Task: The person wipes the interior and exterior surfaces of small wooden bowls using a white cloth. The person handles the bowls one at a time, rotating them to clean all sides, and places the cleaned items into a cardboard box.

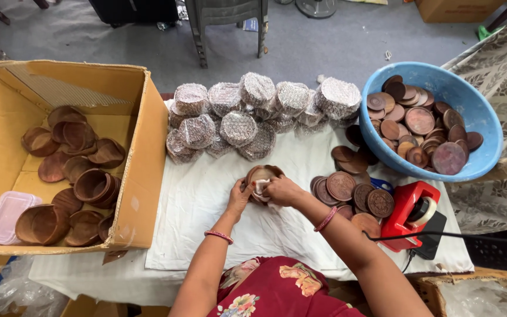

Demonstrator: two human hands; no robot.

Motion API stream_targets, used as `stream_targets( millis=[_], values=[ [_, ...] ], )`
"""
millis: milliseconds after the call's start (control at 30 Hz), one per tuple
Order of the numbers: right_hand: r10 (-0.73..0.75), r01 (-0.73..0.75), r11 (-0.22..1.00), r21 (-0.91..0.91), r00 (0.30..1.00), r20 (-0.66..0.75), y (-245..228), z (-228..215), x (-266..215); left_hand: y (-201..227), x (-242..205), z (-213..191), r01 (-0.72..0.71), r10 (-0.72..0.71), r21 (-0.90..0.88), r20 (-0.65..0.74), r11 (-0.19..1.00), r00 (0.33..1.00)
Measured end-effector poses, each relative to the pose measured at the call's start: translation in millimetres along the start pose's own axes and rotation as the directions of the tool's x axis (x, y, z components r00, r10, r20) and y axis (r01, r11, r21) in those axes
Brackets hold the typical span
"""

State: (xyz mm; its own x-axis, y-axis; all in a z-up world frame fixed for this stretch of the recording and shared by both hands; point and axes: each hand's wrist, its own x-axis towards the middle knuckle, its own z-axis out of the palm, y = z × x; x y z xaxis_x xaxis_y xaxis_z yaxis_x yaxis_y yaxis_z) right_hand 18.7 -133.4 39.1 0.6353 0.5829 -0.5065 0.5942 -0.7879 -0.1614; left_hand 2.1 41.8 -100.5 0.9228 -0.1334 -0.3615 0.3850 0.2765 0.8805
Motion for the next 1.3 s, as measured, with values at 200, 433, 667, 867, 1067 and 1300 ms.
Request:
stream_targets(
  millis=[200,433,667,867,1067,1300],
  values=[
    [-0.32,0.091,0.916,-0.39,0.751,-0.577,21.5,61.8,27.4,0.6,1.8,-7.4,0.088,-0.088,0.067,-0.014,0.994,0.996],
    [0.069,-0.209,0.971,-0.113,0.705,-0.706,-4.2,66.7,8.2,12.5,-29.8,21.8,-0.226,0.228,0.082,-0.019,0.971,0.973],
    [0.423,-0.334,0.9,0.28,0.822,-0.38,-13.9,61.4,13.7,-3.2,-24.1,16.1,-0.218,0.237,0.28,-0.035,0.935,0.971],
    [0.464,0.323,0.047,0.945,0.831,-0.307,20.0,64.5,37.4,2.0,-8.7,-1.4,-0.01,0.013,0.117,-0.031,0.993,0.999],
    [0.402,0.387,0.767,0.512,0.332,-0.853,-9.5,62.7,30.9,-15.8,2.4,-7.5,0.01,-0.009,0.149,-0.003,0.989,1.0],
    [0.264,-0.258,0.964,0.06,0.951,-0.161,-29.5,10.8,-12.0,2.8,-1.7,-0.2,0.102,-0.095,0.152,-0.054,0.983,0.994]
  ],
)
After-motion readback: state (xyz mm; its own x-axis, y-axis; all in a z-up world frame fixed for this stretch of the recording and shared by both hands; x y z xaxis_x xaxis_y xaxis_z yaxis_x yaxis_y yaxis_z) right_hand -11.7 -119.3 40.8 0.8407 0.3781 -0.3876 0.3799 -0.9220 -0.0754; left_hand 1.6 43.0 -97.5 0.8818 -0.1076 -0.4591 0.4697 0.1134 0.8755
